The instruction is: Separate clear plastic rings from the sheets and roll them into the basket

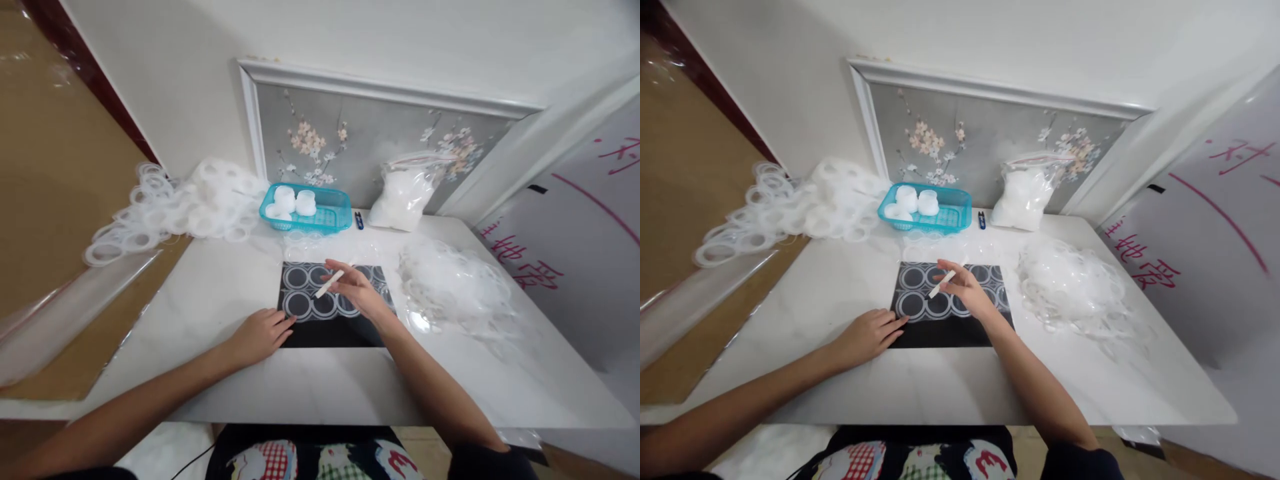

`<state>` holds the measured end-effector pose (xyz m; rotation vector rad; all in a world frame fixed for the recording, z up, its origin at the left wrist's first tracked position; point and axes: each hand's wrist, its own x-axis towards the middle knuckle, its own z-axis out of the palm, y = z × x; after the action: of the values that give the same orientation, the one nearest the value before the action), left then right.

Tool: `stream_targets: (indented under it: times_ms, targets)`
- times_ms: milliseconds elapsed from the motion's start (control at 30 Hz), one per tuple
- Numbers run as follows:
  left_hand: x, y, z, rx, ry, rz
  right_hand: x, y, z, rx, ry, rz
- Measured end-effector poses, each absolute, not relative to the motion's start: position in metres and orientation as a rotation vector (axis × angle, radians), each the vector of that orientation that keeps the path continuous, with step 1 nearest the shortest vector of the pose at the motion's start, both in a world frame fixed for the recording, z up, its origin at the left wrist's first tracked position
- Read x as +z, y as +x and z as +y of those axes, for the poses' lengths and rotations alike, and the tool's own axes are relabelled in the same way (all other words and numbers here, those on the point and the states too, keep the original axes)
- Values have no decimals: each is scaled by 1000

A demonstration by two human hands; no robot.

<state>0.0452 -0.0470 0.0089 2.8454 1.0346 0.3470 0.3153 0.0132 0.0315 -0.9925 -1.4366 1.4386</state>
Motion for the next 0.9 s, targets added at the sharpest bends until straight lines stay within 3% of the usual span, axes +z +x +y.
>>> stream_targets:
  times_ms: [300,767,900]
  targets:
    - [0,48,-55,355,2880,1065,25,276,-32,1016,-1008,-1604]
    - [4,55,-56,212,2964,1092,17,276,-23,839,-1342,-1912]
    - [4,55,-56,254,2986,1072,5,277,-22,1061,-1292,-1761]
